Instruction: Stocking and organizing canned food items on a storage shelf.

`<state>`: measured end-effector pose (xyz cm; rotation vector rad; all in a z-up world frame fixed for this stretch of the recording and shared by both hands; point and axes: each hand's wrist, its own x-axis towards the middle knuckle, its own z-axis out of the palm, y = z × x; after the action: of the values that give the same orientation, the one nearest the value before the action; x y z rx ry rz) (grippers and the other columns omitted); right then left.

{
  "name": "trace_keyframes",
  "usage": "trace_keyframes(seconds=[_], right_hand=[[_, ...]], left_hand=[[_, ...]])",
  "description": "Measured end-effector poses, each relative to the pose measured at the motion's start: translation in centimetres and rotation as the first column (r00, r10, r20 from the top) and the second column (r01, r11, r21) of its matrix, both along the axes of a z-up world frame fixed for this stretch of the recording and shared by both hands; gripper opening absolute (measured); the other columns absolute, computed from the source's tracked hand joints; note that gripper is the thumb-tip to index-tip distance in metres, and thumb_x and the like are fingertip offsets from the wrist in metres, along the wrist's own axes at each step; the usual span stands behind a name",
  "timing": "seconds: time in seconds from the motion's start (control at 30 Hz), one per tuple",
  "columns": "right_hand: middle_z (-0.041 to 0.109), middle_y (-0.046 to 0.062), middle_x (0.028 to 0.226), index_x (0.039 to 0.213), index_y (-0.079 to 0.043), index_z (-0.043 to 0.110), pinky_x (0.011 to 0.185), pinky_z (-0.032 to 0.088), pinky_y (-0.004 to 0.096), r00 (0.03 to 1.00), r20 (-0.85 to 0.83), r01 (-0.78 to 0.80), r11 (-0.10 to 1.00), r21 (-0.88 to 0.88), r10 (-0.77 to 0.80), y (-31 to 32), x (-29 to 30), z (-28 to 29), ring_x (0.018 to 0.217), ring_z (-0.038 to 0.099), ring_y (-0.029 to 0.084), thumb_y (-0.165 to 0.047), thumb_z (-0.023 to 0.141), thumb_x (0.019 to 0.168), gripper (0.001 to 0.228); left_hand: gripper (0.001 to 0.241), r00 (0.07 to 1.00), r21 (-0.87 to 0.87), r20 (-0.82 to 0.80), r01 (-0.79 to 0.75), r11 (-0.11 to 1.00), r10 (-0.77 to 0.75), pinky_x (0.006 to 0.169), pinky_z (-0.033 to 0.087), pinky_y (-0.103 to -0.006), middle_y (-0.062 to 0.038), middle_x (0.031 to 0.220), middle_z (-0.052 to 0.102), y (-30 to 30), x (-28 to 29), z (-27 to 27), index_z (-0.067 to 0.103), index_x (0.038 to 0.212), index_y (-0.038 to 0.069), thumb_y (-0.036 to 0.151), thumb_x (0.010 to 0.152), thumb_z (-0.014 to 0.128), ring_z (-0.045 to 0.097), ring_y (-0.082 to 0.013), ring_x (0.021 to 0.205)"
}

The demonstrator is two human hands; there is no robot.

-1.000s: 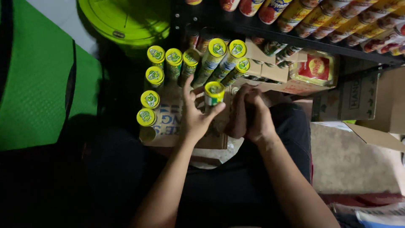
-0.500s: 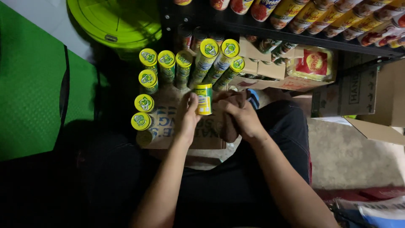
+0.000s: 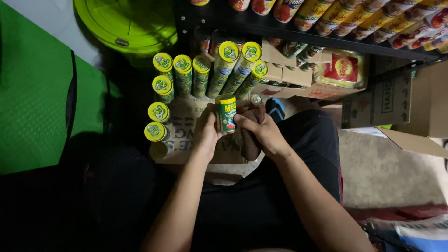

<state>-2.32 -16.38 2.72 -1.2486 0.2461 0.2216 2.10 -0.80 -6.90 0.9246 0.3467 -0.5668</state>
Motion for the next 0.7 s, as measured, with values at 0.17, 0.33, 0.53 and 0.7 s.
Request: trace_keyframes(seconds=[0.17,0.33,0.53,0.7], right_hand=[[0.073,0.007,0.110,0.126,0.003,0.063,0.090,0.054,0.031,1.000,-0.006,0.029,0.996,-0.084,-0.029,-0.3,0.2,-0.4,0.099,0.069,0.015,-0.017,0.076,0.092,0.041],[0.074,0.007,0.109,0.125,0.003,0.065,0.088,0.054,0.033,0.992,-0.098,0.069,0.995,-0.076,-0.076,-0.8,0.2,-1.4,0.098,0.069,0.017,-0.022,0.075,0.092,0.043],[0.067,0.002,0.114,0.128,0.001,0.061,0.093,0.050,0.029,0.983,0.179,0.066,0.972,-0.224,-0.025,-1.4,-0.1,-3.6,0.105,0.061,0.012,-0.019,0.077,0.093,0.044],[0.070,0.006,0.115,0.127,0.002,0.064,0.094,0.052,0.033,0.993,0.095,0.095,0.966,-0.240,-0.074,-1.9,-0.7,-5.7,0.107,0.063,0.013,-0.017,0.079,0.087,0.047]], left_hand=[[0.048,0.992,0.006,0.072,0.100,0.995,-0.100,0.082,0.060,-0.0375,-0.006,0.116,0.070,0.3,0.0,1.4,0.061,0.130,0.008,0.047,0.103,0.051,0.068,-0.0160,0.099],[0.046,0.979,-0.035,0.144,0.152,0.988,-0.145,0.089,0.061,-0.0363,-0.004,0.117,0.069,-0.1,-0.4,-0.9,0.062,0.130,0.006,0.041,0.100,0.063,0.068,-0.0139,0.103],[0.048,0.968,0.099,0.211,0.116,0.988,-0.135,0.084,0.060,-0.0362,-0.001,0.113,0.066,-0.1,-0.4,-0.7,0.057,0.135,0.014,0.040,0.096,0.064,0.066,-0.0136,0.095],[0.059,0.966,0.122,0.195,0.145,0.982,-0.167,0.084,0.057,-0.0320,-0.002,0.111,0.060,-0.4,-1.7,-3.9,0.053,0.151,0.016,0.037,0.097,0.066,0.061,-0.0124,0.092]])
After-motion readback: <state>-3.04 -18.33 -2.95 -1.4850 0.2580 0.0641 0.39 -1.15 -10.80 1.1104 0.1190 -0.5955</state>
